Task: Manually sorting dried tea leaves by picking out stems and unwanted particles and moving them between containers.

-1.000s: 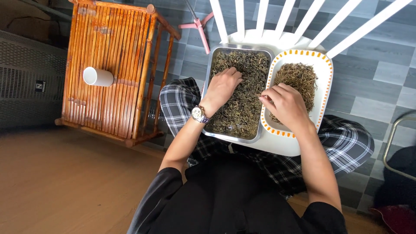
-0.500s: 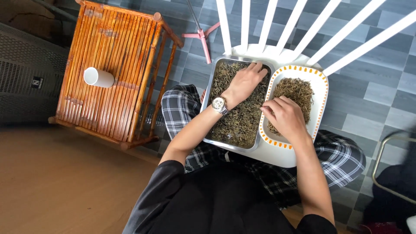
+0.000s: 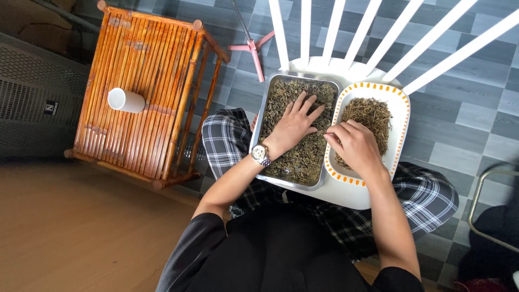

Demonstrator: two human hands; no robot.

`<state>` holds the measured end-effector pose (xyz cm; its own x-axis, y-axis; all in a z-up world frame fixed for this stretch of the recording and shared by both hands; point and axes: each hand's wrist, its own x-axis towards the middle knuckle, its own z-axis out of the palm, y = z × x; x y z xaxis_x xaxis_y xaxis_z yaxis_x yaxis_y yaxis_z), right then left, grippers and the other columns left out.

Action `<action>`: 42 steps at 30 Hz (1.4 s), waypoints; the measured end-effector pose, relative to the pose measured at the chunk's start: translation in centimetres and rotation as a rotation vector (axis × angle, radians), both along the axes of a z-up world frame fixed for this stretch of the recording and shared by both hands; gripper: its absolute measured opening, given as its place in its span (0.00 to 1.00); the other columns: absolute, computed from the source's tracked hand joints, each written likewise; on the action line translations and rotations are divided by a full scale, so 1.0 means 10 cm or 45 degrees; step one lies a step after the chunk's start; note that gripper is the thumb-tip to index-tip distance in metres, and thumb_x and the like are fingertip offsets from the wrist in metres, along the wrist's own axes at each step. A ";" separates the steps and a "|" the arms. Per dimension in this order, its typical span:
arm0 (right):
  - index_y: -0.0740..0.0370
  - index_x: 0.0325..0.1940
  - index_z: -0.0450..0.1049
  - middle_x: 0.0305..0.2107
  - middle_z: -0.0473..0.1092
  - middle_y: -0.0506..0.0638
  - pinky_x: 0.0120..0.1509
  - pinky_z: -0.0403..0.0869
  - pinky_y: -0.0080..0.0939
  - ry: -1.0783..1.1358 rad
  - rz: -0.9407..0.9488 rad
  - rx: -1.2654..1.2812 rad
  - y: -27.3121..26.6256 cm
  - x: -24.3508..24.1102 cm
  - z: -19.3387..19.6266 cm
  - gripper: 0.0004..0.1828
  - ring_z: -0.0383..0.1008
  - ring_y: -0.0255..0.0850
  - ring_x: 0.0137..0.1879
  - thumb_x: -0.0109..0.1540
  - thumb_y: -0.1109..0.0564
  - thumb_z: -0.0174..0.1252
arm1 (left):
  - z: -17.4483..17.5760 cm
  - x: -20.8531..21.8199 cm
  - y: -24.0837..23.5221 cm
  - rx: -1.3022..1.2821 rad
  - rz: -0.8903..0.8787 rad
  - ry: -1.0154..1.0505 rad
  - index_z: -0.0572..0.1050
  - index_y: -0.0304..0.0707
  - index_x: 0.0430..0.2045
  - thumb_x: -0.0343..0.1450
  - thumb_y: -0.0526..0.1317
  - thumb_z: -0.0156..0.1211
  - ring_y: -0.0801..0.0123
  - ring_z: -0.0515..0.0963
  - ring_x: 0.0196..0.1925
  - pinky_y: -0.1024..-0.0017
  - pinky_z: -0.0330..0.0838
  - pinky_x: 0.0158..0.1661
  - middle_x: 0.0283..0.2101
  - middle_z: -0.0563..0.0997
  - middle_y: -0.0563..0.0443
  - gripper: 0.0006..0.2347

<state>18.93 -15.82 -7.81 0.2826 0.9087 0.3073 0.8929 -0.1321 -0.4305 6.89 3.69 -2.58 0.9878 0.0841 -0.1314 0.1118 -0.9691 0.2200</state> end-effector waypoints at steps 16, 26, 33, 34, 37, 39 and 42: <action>0.56 0.41 0.78 0.26 0.73 0.47 0.42 0.76 0.39 -0.004 -0.032 -0.028 -0.01 0.01 0.07 0.07 0.75 0.41 0.36 0.66 0.51 0.63 | -0.05 -0.07 0.20 -0.712 0.085 -0.329 0.73 0.36 0.53 0.69 0.24 0.61 0.47 0.82 0.53 0.53 0.80 0.51 0.48 0.79 0.37 0.18; 0.59 0.41 0.78 0.27 0.74 0.52 0.41 0.76 0.41 0.044 -0.005 -0.038 0.01 0.01 0.13 0.07 0.76 0.44 0.37 0.66 0.54 0.63 | 0.15 -0.09 0.33 -0.609 0.284 -0.325 0.64 0.39 0.60 0.75 0.30 0.59 0.41 0.81 0.52 0.49 0.63 0.60 0.42 0.80 0.34 0.19; 0.58 0.42 0.78 0.29 0.75 0.52 0.42 0.77 0.41 0.007 -0.002 -0.075 0.02 0.00 0.22 0.07 0.76 0.43 0.38 0.66 0.53 0.62 | 0.07 -0.03 0.28 -0.215 0.159 -0.361 0.74 0.43 0.48 0.70 0.34 0.67 0.63 0.73 0.47 0.64 0.64 0.51 0.44 0.69 0.55 0.14; 0.58 0.42 0.78 0.29 0.75 0.52 0.42 0.77 0.41 0.010 -0.002 -0.076 0.03 0.00 0.24 0.07 0.76 0.43 0.38 0.66 0.53 0.62 | -0.04 0.03 0.29 -0.216 0.160 -0.358 0.74 0.43 0.48 0.70 0.34 0.67 0.63 0.73 0.47 0.64 0.64 0.51 0.44 0.69 0.55 0.14; 0.57 0.42 0.78 0.28 0.76 0.52 0.41 0.76 0.41 0.000 0.015 -0.051 0.04 -0.04 0.27 0.06 0.77 0.44 0.37 0.66 0.54 0.63 | -0.27 0.16 0.28 -0.020 0.074 -0.355 0.76 0.44 0.39 0.67 0.37 0.70 0.65 0.74 0.41 0.66 0.64 0.41 0.37 0.69 0.57 0.10; 0.57 0.40 0.78 0.28 0.76 0.52 0.42 0.76 0.39 0.029 -0.021 -0.093 0.05 -0.02 0.23 0.06 0.76 0.43 0.37 0.66 0.53 0.62 | -0.26 0.28 0.28 0.212 0.001 -0.327 0.76 0.39 0.33 0.65 0.37 0.71 0.64 0.71 0.36 0.66 0.60 0.37 0.35 0.68 0.52 0.09; 0.57 0.41 0.78 0.28 0.76 0.53 0.41 0.76 0.41 0.047 -0.003 -0.056 0.06 -0.03 0.41 0.06 0.77 0.44 0.37 0.66 0.54 0.61 | -0.43 0.36 0.25 0.292 0.003 -0.281 0.76 0.37 0.32 0.64 0.32 0.69 0.63 0.72 0.37 0.66 0.60 0.36 0.34 0.70 0.51 0.08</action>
<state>18.62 -15.25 -3.68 0.2954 0.9204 0.2560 0.8761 -0.1541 -0.4569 10.47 6.22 -6.92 0.9901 0.0891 0.1085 0.0881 -0.9960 0.0148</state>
